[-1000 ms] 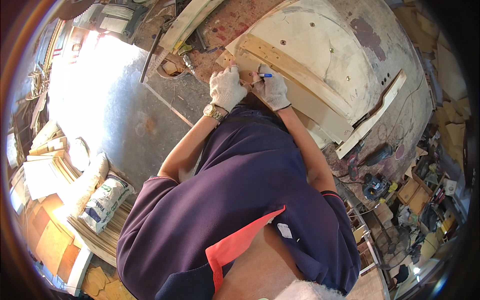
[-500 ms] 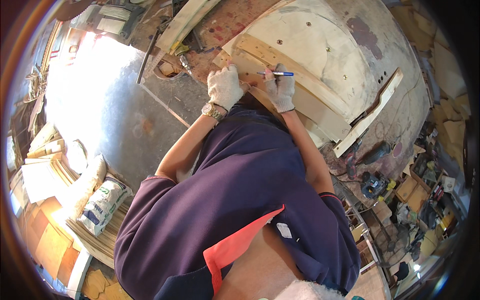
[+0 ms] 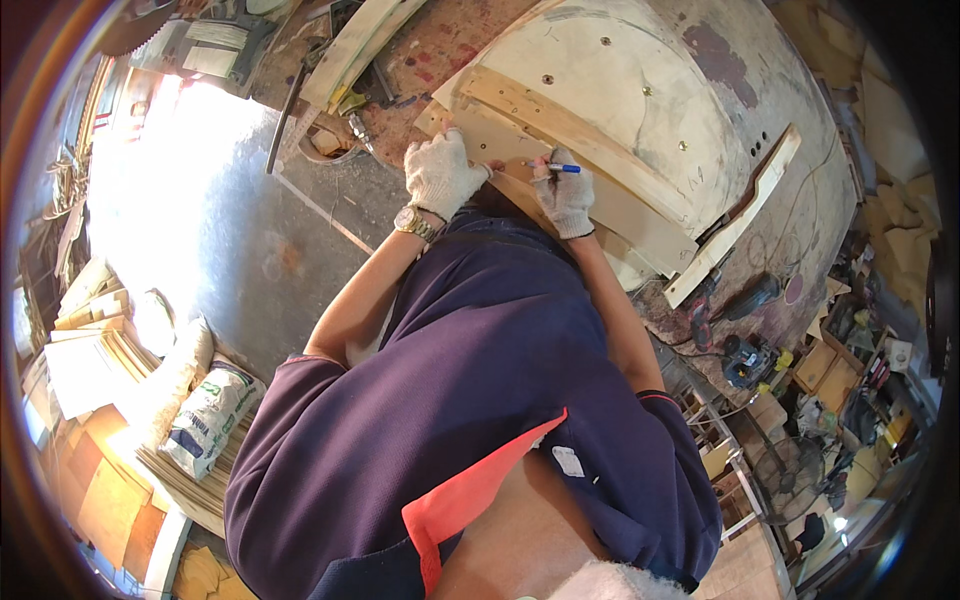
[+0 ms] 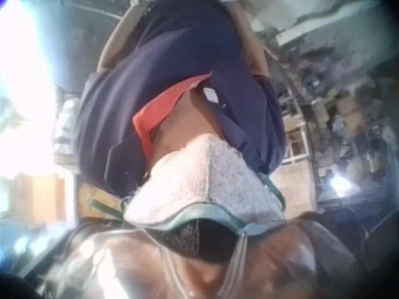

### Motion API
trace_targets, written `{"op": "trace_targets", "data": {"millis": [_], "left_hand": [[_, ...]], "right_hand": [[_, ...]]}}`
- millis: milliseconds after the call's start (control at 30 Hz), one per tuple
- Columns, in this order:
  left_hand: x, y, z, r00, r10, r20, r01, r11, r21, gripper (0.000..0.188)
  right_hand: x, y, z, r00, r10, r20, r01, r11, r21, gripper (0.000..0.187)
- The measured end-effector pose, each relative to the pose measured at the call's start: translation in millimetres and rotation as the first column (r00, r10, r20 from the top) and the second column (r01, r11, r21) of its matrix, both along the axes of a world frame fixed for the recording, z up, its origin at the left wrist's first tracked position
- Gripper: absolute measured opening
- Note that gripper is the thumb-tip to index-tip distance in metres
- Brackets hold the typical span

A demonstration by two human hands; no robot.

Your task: The person marks holes on wooden planks with a pen, then uses a cordless drill to create holes in the planks. The person handles multiple planks and a drill, working at a cluttered workbench.

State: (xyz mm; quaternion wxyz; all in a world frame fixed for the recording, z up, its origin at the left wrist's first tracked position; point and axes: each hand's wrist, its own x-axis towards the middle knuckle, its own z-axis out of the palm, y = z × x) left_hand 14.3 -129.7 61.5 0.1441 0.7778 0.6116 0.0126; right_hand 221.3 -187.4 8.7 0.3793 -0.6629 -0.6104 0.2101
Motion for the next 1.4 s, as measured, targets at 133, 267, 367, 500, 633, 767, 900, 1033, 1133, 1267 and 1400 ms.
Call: {"op": "trace_targets", "data": {"millis": [133, 267, 367, 500, 633, 767, 900, 1033, 1133, 1267, 1400], "left_hand": [[0.4, 0.0, -0.4, 1.000, 0.004, 0.005, -0.004, 1.000, -0.004, 0.080], [-1.0, -0.6, -3.2, 1.000, -0.014, -0.005, 0.014, 1.000, 0.012, 0.089], [-1.7, -0.7, -5.5, 1.000, -0.019, -0.006, 0.019, 1.000, 0.015, 0.097], [-1.4, -1.1, -6.3, 1.000, -0.013, -0.011, 0.013, 1.000, 0.006, 0.102], [-0.7, -1.4, -3.8, 1.000, -0.004, -0.012, 0.004, 1.000, 0.008, 0.102], [0.0, -0.4, -1.5, 1.000, 0.010, -0.009, -0.011, 0.999, -0.034, 0.101], [0.0, -0.4, -2.3, 1.000, 0.000, -0.027, 0.000, 1.000, -0.021, 0.102], [-0.7, -1.1, -5.1, 1.000, -0.004, -0.026, 0.005, 1.000, 0.006, 0.105], [-1.5, -0.8, -6.5, 1.000, -0.010, -0.019, 0.010, 1.000, 0.005, 0.106], [-0.8, 0.2, -4.5, 1.000, -0.004, -0.015, 0.004, 1.000, -0.007, 0.100], [-6.4, 6.6, 5.2, 1.000, 0.013, -0.006, -0.013, 0.997, -0.079, 0.082]], "right_hand": [[-3.2, 1.5, -1.8, 0.999, -0.012, 0.031, 0.010, 0.998, 0.060, 0.019], [-3.4, 1.5, 0.3, 0.994, -0.015, 0.109, 0.017, 1.000, -0.014, 0.019], [-2.5, 1.7, 1.3, 0.993, 0.010, 0.118, -0.009, 1.000, -0.010, 0.019], [-1.4, 1.6, -0.9, 0.991, 0.040, 0.126, -0.036, 0.999, -0.033, 0.019], [-1.0, 1.6, -5.0, 0.986, 0.026, 0.162, -0.019, 0.999, -0.045, 0.021], [-0.9, 1.2, -7.1, 0.989, 0.022, 0.148, -0.021, 1.000, -0.010, 0.019], [-0.8, 1.4, -7.2, 0.991, 0.028, 0.131, -0.032, 0.999, 0.028, 0.018], [-1.3, 1.6, -6.0, 0.994, 0.013, 0.113, -0.014, 1.000, 0.010, 0.017], [-1.4, 2.4, -4.5, 0.993, 0.020, 0.116, -0.022, 0.999, 0.023, 0.018], [-1.2, 3.4, -1.3, 0.998, 0.041, 0.045, -0.043, 0.997, 0.061, 0.021], [2.8, 5.2, 5.6, 0.980, -0.052, -0.192, 0.034, 0.995, -0.094, 0.023]]}}
